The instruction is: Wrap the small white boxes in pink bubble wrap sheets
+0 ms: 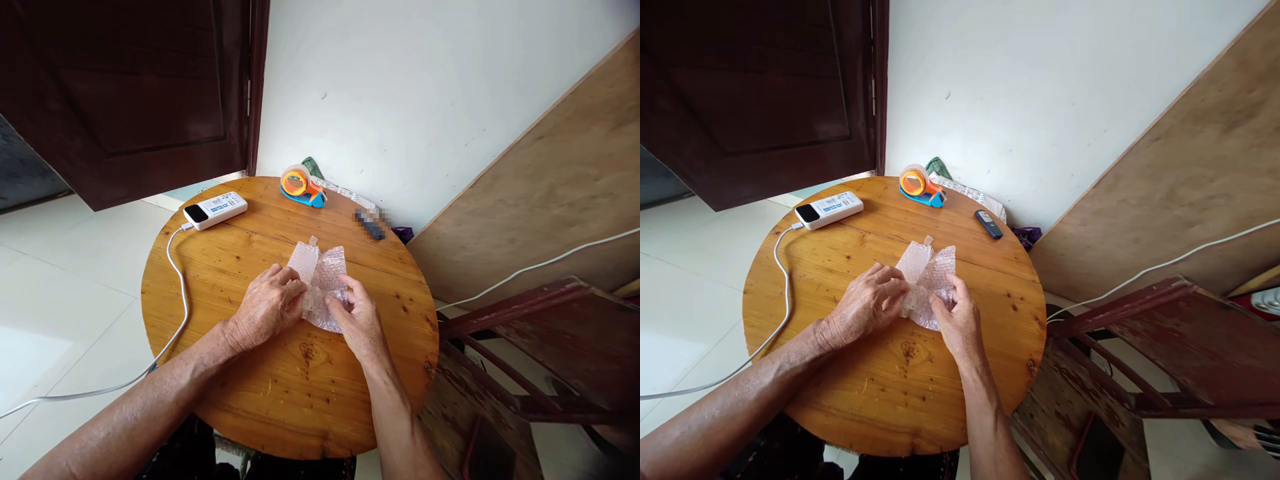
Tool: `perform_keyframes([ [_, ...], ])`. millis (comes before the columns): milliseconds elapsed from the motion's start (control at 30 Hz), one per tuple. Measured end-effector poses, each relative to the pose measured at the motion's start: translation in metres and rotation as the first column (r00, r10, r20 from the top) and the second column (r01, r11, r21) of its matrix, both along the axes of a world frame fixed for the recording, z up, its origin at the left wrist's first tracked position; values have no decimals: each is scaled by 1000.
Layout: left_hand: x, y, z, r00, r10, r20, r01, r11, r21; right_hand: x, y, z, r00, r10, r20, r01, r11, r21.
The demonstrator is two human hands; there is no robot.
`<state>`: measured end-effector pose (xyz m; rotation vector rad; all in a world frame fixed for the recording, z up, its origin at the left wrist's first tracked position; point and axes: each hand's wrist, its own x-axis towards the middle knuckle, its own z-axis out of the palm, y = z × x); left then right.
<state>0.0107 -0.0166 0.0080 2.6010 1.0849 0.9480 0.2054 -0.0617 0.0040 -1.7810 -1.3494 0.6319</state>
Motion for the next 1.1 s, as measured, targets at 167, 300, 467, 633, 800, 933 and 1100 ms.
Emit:
perform_keyframes([
  [167,0,-1,0,999,10,-32,-11,1000,-16,-6,0,4,993,-23,114,24,1000,-10],
  [300,1,-1,-1,1000,8,-28,-8,1000,-28,-15,2,9,987,-18,157,6,997,76],
  [467,1,-2,0,999,16,-32,-18,997,-72,-29,5,24,986,48,160,-62,994,86],
  [633,2,-4,2,999,42,-16,-44,989,-140,-40,12,27,983,91,157,-109,988,111],
  [800,3,-4,3,999,37,-5,-37,985,-170,-40,9,21,996,86,-33,-83,994,67],
  [933,3,-4,1,999,32,31,-26,985,-171,-38,3,22,958,83,-275,-83,996,12],
  [1100,4,-1,-4,994,37,104,-15,978,-210,-36,-2,22,880,150,-451,-136,989,64],
])
